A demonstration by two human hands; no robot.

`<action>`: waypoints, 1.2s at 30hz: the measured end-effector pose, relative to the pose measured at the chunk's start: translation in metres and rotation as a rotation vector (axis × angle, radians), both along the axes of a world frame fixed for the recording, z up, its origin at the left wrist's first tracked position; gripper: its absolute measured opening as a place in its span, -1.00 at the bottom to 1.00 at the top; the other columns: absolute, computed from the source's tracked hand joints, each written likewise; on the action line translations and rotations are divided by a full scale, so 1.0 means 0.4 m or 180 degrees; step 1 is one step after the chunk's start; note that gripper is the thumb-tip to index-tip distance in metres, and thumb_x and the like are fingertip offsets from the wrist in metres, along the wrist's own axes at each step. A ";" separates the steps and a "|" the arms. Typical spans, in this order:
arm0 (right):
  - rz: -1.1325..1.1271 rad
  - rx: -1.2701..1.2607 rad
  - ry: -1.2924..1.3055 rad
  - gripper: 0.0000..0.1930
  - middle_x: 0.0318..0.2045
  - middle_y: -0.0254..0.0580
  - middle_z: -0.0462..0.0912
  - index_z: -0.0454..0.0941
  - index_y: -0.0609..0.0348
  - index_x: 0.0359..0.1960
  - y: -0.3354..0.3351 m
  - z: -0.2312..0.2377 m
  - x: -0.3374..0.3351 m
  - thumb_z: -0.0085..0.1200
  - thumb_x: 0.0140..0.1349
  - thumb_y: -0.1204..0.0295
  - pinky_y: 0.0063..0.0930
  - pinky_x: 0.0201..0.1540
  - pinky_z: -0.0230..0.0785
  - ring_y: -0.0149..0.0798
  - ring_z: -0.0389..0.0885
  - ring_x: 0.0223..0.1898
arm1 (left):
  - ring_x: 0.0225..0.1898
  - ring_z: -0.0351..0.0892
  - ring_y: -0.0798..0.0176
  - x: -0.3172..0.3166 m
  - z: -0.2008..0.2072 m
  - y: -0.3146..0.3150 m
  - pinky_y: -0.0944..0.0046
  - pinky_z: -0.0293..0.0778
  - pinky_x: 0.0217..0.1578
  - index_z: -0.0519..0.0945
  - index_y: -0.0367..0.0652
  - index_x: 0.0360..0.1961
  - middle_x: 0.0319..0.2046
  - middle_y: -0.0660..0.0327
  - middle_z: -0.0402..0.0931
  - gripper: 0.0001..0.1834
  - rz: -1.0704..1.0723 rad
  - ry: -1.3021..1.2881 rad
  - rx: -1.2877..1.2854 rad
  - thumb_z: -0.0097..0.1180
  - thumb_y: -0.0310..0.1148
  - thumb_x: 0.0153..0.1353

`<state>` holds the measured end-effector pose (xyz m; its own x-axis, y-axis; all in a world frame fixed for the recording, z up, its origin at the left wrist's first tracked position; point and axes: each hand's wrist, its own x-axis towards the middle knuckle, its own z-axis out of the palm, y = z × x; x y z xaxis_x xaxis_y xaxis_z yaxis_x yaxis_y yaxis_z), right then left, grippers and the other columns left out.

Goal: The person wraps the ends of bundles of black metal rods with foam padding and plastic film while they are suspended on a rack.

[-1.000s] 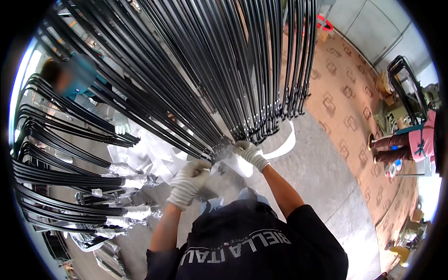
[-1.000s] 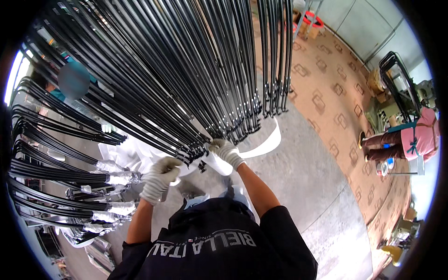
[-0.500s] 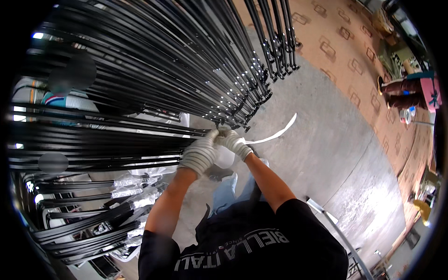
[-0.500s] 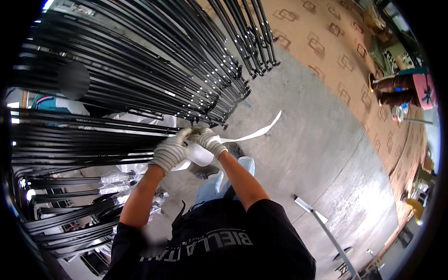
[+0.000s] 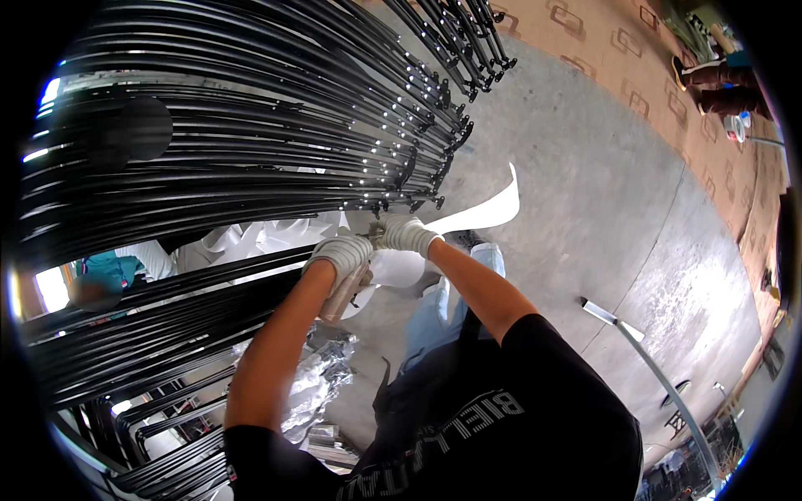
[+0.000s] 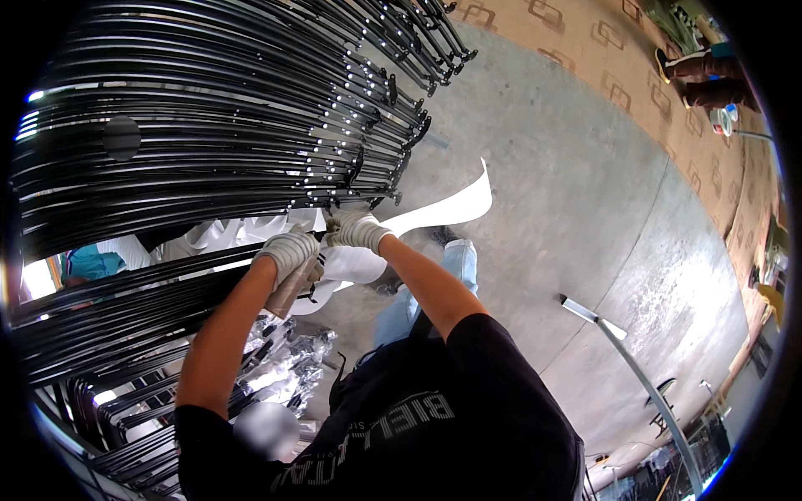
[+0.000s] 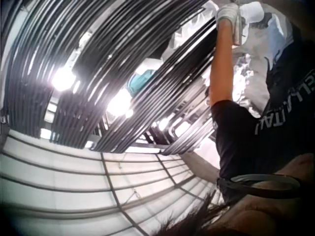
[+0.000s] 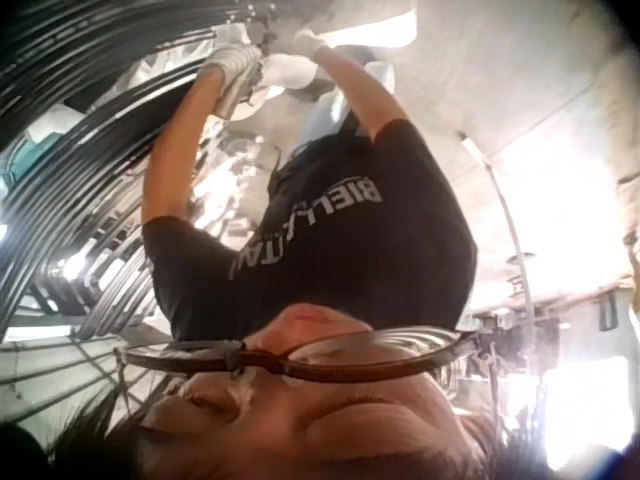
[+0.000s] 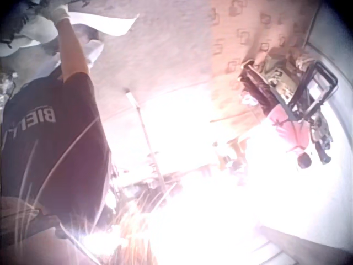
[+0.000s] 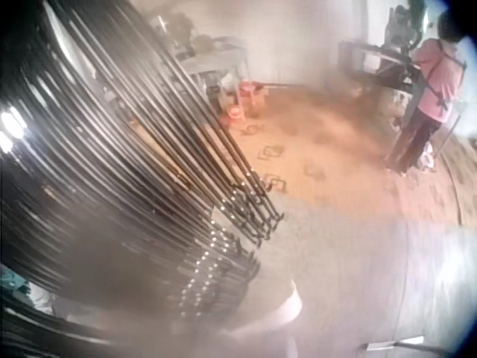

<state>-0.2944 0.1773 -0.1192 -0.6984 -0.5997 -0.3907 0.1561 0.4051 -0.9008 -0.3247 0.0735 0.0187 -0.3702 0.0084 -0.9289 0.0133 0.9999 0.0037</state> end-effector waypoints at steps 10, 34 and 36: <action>0.0247 0.0065 0.0710 -0.61 -0.44 -0.12 0.53 0.46 0.09 -0.31 -0.121 -0.231 -0.014 -0.06 -0.09 0.09 -0.28 -0.29 0.30 -0.08 0.46 -0.38 | -0.33 0.49 0.08 0.065 -0.029 0.089 0.19 0.37 -0.28 0.37 -0.23 -0.15 -0.40 0.01 0.49 -0.60 -0.0201 0.1011 -0.0491 -0.12 -0.33 -0.06; -0.0048 -0.0097 0.0148 -0.76 -0.44 -0.15 0.56 0.52 -0.06 -0.25 0.066 0.013 0.005 0.03 -0.03 0.34 -0.45 -0.30 0.30 -0.14 0.48 -0.44 | -0.12 0.43 0.14 -0.017 0.016 0.205 0.16 0.37 -0.17 0.51 -0.13 -0.20 -0.17 0.12 0.45 -0.67 -0.1953 -0.0352 -0.1013 -0.07 -0.29 -0.01; -0.0259 -0.0231 0.0423 -0.74 -0.41 -0.14 0.56 0.51 -0.07 -0.24 0.031 0.030 0.037 0.01 -0.03 0.33 -0.44 -0.29 0.31 -0.11 0.49 -0.42 | -0.12 0.43 0.11 0.048 0.031 0.194 0.02 0.36 -0.22 0.52 -0.14 -0.22 -0.20 0.12 0.47 -0.71 -0.1899 0.0074 -0.1507 -0.08 -0.32 0.02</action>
<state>-0.2795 0.1896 -0.1071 -0.7885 -0.5622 -0.2492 0.0631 0.3291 -0.9422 -0.3056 0.1511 0.0310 -0.4473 -0.1844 -0.8752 0.5468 0.7180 -0.4307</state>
